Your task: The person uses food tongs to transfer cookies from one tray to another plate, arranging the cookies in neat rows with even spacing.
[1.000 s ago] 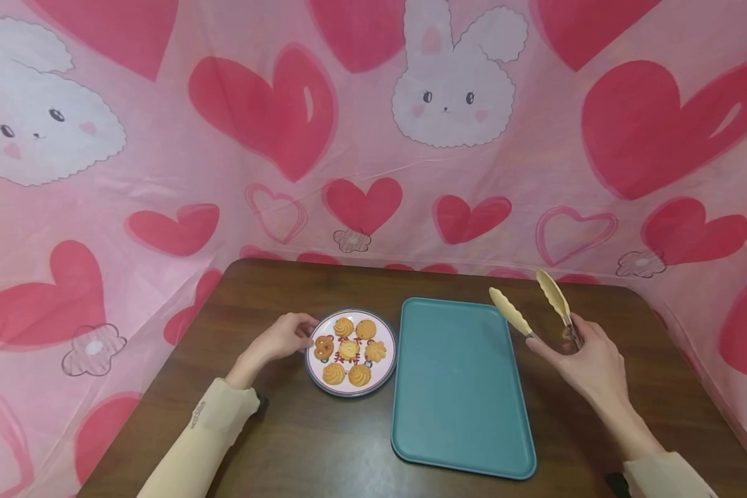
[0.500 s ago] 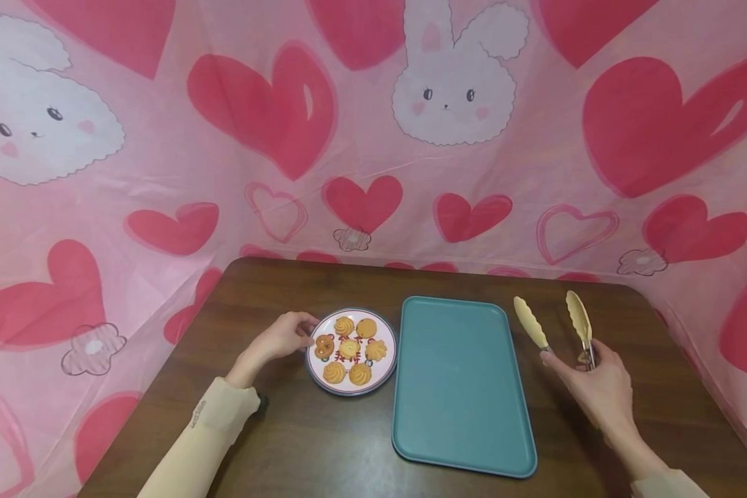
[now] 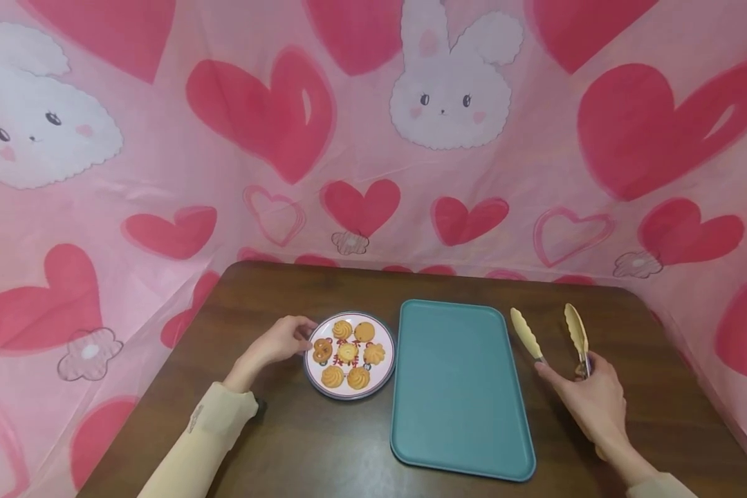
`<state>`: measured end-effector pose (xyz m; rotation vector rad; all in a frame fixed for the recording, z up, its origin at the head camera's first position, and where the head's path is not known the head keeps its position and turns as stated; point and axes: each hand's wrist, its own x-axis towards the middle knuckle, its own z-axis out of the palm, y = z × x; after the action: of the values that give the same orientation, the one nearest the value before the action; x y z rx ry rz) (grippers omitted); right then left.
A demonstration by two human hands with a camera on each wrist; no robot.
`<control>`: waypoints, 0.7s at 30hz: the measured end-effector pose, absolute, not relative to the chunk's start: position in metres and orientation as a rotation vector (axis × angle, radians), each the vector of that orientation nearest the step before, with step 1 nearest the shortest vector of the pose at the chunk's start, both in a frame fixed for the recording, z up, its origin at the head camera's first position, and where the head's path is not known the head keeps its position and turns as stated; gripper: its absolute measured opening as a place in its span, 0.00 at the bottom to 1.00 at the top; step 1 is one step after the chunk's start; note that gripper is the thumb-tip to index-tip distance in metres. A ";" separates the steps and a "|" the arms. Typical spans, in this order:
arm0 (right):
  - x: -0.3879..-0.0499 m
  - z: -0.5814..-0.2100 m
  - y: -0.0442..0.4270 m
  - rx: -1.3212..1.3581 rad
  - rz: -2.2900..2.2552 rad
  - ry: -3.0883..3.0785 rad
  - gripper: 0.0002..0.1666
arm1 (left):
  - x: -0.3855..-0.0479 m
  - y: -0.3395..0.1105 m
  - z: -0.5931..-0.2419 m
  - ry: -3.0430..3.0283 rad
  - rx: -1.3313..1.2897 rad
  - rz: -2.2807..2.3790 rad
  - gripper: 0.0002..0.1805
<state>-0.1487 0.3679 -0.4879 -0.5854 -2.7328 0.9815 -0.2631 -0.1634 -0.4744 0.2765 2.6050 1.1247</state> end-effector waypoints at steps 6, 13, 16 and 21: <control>-0.148 -0.496 0.367 -0.598 0.971 -2.738 0.67 | -0.263 -0.164 -0.474 2.614 0.277 1.127 0.19; -0.150 -0.495 0.363 -0.611 0.929 -2.731 0.66 | -0.263 -0.163 -0.472 2.611 0.281 1.136 0.20; -0.149 -0.496 0.361 -0.600 0.915 -2.728 0.65 | -0.262 -0.164 -0.473 2.613 0.293 1.130 0.20; -0.147 -0.498 0.362 -0.584 0.913 -2.727 0.65 | -0.263 -0.165 -0.474 2.611 0.306 1.129 0.19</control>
<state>-0.1467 0.3615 -0.4978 -0.5839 -2.7267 0.9130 -0.2627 -0.1653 -0.4741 0.3064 2.6107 1.1289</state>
